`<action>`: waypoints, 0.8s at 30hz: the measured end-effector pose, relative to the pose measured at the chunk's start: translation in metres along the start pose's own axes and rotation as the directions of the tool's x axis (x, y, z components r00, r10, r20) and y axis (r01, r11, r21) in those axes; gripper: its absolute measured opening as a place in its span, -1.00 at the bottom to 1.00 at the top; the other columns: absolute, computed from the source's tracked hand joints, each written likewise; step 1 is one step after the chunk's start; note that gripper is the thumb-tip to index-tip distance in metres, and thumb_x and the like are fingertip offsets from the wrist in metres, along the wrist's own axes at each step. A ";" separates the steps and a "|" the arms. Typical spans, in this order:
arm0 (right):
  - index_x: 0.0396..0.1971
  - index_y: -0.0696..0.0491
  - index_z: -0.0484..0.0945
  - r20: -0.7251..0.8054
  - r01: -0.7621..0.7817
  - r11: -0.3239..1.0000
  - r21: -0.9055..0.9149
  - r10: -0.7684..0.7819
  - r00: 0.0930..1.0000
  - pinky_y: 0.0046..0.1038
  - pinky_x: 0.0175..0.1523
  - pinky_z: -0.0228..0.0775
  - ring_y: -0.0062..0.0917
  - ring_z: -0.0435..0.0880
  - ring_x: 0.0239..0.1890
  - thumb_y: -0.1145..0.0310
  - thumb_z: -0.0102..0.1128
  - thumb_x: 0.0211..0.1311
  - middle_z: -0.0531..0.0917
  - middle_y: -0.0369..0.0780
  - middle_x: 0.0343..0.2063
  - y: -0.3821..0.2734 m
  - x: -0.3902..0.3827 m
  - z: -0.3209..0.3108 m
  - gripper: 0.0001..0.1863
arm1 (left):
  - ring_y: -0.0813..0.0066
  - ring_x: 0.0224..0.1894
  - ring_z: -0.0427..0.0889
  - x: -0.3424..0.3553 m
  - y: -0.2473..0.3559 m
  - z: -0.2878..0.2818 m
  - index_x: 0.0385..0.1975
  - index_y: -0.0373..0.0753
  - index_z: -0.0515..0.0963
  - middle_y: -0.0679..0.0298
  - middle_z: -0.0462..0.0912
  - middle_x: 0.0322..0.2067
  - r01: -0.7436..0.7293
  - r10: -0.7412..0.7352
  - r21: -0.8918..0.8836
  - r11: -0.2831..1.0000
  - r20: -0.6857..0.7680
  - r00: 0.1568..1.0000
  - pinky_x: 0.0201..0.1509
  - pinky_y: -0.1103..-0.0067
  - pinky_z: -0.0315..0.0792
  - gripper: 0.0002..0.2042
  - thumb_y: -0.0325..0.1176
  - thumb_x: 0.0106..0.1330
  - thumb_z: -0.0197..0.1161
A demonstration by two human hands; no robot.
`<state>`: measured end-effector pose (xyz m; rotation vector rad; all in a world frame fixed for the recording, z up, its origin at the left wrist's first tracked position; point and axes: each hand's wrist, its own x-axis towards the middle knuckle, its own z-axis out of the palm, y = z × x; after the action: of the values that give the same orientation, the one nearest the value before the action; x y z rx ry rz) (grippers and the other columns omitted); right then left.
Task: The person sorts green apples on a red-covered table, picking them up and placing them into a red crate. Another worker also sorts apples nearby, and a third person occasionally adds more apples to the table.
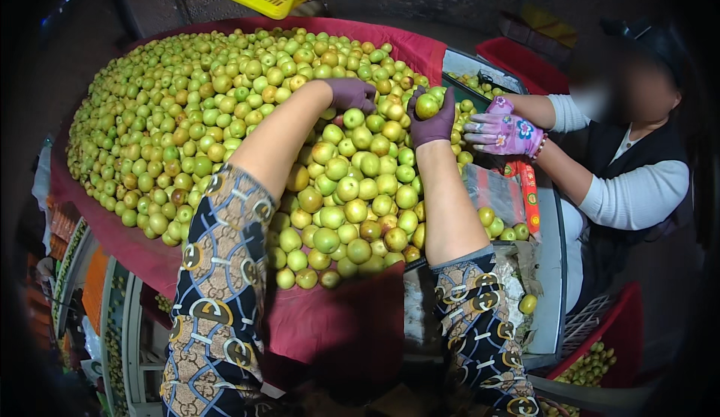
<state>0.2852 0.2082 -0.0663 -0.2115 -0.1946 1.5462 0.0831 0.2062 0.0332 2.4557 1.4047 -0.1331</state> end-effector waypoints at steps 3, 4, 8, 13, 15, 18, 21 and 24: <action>-0.07 0.09 0.45 0.035 -0.004 0.998 -0.062 0.006 0.999 -0.40 -0.16 0.55 -0.35 0.61 -0.23 -0.22 0.30 0.20 0.61 -0.12 -0.21 0.009 0.004 -0.001 -0.35 | 0.20 -0.08 0.66 -0.040 0.017 0.009 0.01 -0.14 0.53 0.07 0.70 -0.14 -0.107 0.107 0.005 0.994 0.028 0.994 0.03 0.34 0.50 -0.63 -0.07 0.33 0.27; -0.08 0.09 0.47 0.002 0.044 0.984 -0.172 -0.045 0.999 -0.38 -0.15 0.55 -0.36 0.61 -0.25 -0.27 0.25 0.22 0.61 -0.13 -0.21 0.016 -0.002 0.001 -0.33 | 0.20 -0.08 0.66 -0.051 0.014 0.015 0.01 -0.13 0.53 0.07 0.70 -0.13 -0.133 0.133 -0.031 0.991 0.005 0.991 0.04 0.34 0.49 -0.64 -0.08 0.33 0.27; 0.10 0.03 0.43 0.066 0.031 0.985 -0.170 -0.020 0.998 -0.35 -0.21 0.56 -0.34 0.64 -0.18 -0.26 0.17 0.30 0.62 -0.12 -0.16 0.008 -0.006 -0.001 -0.33 | 0.31 -0.13 0.62 -0.096 0.016 0.020 0.00 -0.11 0.52 0.10 0.67 -0.20 -0.086 0.015 -0.240 0.967 -0.284 0.959 -0.01 0.40 0.48 -0.67 -0.10 0.35 0.26; -0.01 -0.05 0.50 0.092 0.040 0.909 -0.416 -0.002 0.996 -0.44 -0.32 0.54 -0.43 0.66 -0.39 -0.31 0.13 0.31 0.65 -0.19 -0.31 0.003 -0.057 0.022 -0.39 | 0.52 -0.50 0.40 -0.169 0.076 0.027 -0.17 -0.11 0.54 0.26 0.48 -0.56 0.008 -0.161 -0.269 0.963 -0.554 0.817 -0.39 0.47 0.34 -0.74 -0.07 0.36 0.23; 0.05 -0.01 0.46 0.182 0.017 0.933 -0.361 0.053 0.982 -0.40 -0.35 0.53 -0.44 0.67 -0.39 -0.33 0.08 0.33 0.67 -0.20 -0.34 -0.003 -0.073 0.033 -0.34 | 0.23 -0.47 0.55 -0.176 0.103 0.044 -0.21 -0.09 0.54 0.16 0.55 -0.57 0.014 -0.229 -0.373 0.928 -0.540 0.810 -0.31 0.33 0.42 -0.71 0.00 0.31 0.23; 0.14 -0.04 0.47 0.318 -0.063 0.936 -0.346 0.180 0.931 -0.48 -0.36 0.50 -0.51 0.65 -0.41 -0.35 -0.10 0.41 0.66 -0.23 -0.33 0.002 -0.104 0.054 -0.32 | 0.44 -0.52 0.48 -0.160 0.085 0.094 -0.22 -0.19 0.60 0.26 0.52 -0.60 -0.211 -0.247 -0.586 0.782 -0.603 0.759 -0.36 0.44 0.40 -0.66 -0.01 0.28 0.27; 0.14 -0.03 0.46 0.444 -0.060 0.904 -0.423 0.265 0.856 -0.47 -0.34 0.55 -0.51 0.70 -0.37 -0.33 -0.15 0.45 0.67 -0.21 -0.28 -0.004 -0.135 0.079 -0.33 | 0.57 -0.52 0.46 -0.168 0.085 0.092 -0.25 -0.18 0.63 0.37 0.54 -0.57 -0.185 -0.284 -0.736 0.651 -0.462 0.840 -0.41 0.55 0.36 -0.71 -0.07 0.26 0.31; 0.08 0.01 0.48 0.394 -0.018 0.888 -0.459 0.221 0.892 -0.42 -0.32 0.59 -0.49 0.70 -0.37 -0.27 -0.06 0.45 0.67 -0.20 -0.29 -0.001 -0.181 0.097 -0.38 | 0.74 -0.50 0.42 -0.187 0.099 0.078 -0.28 -0.15 0.64 0.49 0.55 -0.51 -0.367 -0.198 -0.752 0.547 -0.543 0.816 -0.43 0.68 0.31 -0.85 -0.23 0.29 0.34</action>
<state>0.2588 0.0286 0.0294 -0.2356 -0.9176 1.6435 0.0767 -0.0186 0.0243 1.7163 1.0925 1.1630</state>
